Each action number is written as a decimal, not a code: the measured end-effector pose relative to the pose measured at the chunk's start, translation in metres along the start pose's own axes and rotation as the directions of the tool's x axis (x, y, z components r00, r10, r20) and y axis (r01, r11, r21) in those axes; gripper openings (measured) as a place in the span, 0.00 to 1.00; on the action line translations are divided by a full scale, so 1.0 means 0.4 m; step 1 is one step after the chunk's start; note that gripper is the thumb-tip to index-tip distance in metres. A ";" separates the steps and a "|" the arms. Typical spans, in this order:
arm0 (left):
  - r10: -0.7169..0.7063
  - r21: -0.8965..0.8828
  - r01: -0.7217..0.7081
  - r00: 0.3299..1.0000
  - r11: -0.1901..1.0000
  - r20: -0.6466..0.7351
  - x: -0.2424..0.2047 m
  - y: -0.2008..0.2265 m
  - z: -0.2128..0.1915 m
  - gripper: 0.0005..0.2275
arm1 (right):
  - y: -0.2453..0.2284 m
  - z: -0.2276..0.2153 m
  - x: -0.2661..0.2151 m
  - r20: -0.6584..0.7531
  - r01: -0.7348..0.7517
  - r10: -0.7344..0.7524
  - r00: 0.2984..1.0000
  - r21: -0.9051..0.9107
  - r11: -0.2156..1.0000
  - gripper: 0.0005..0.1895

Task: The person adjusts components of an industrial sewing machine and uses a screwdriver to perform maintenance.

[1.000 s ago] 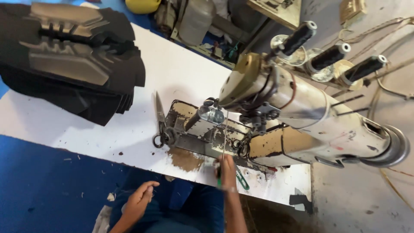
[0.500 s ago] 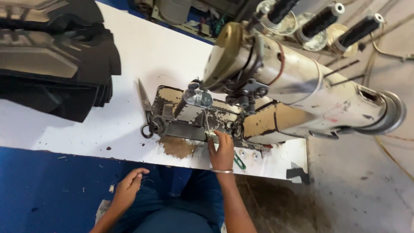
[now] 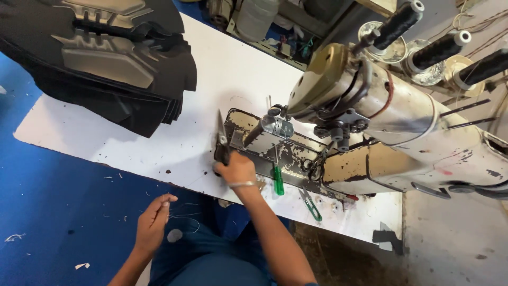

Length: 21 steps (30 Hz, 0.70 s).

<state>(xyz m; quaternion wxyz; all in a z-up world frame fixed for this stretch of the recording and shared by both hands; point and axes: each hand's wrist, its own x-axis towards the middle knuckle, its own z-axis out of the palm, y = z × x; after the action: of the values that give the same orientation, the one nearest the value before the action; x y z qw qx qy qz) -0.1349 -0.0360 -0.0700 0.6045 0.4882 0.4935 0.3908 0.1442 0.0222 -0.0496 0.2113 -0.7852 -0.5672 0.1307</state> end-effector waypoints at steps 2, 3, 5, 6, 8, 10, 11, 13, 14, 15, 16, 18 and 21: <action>-0.024 0.047 0.024 1.000 0.999 -0.017 0.002 0.010 0.000 0.10 | 0.042 -0.064 -0.078 0.237 -0.223 0.178 0.955 0.175 0.959 0.19; -0.043 0.097 0.046 0.998 0.994 -0.036 0.004 0.013 0.002 0.11 | 0.064 -0.097 -0.116 0.482 -0.459 0.287 0.828 0.287 0.841 0.18; -0.071 0.066 0.073 0.997 0.995 -0.032 0.015 0.004 0.004 0.11 | 0.154 -0.083 -0.261 0.569 -0.576 0.264 0.778 0.481 0.660 0.22; -0.088 0.051 0.089 0.996 0.995 -0.021 0.025 0.000 0.005 0.11 | 0.199 -0.078 -0.329 0.639 -0.662 0.214 0.739 0.629 0.408 0.26; -0.073 0.041 0.073 0.997 0.996 -0.013 0.045 -0.026 0.013 0.10 | 0.222 -0.097 -0.399 0.609 -0.602 0.131 0.782 0.685 0.411 0.26; -0.059 0.046 0.058 0.998 0.997 0.010 0.055 -0.065 0.021 0.10 | 0.209 -0.132 -0.440 0.569 -0.542 0.055 0.821 0.745 0.389 0.26; -0.080 -0.045 0.083 0.995 0.996 0.058 0.058 -0.088 0.027 0.10 | 0.185 -0.159 -0.441 0.498 -0.437 -0.010 0.867 0.770 0.465 0.25; -0.086 -0.117 0.102 0.987 0.988 0.134 0.072 -0.084 0.033 0.11 | 0.144 -0.184 -0.416 0.403 -0.312 -0.068 0.913 0.796 0.518 0.25; -0.097 -0.038 0.103 0.985 0.994 0.145 0.071 -0.061 0.038 0.11 | 0.131 -0.189 -0.393 0.428 -0.349 -0.014 0.904 0.755 0.556 0.24; -0.107 0.041 0.102 0.982 0.994 0.154 0.069 -0.036 0.041 0.11 | 0.116 -0.195 -0.370 0.450 -0.386 0.042 0.892 0.710 0.589 0.23; -0.095 0.044 0.090 0.983 0.995 0.159 0.072 -0.041 0.027 0.11 | 0.097 -0.197 -0.349 0.438 -0.376 0.041 0.898 0.717 0.587 0.23; -0.213 0.181 0.190 0.970 0.965 0.116 0.069 -0.055 -0.007 0.13 | 0.056 -0.199 -0.308 0.500 -0.479 0.166 0.850 0.603 0.638 0.22; -0.356 0.416 0.278 0.926 0.866 0.124 0.066 -0.111 -0.172 0.18 | 0.026 -0.186 -0.254 0.422 -0.403 0.215 0.881 0.430 0.808 0.17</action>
<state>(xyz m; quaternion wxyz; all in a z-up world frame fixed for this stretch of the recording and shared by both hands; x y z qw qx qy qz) -0.1973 -0.0066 -0.1216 0.5964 0.5469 0.5731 0.1290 0.1532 -0.0902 0.0071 0.2793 -0.7481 -0.4035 0.4467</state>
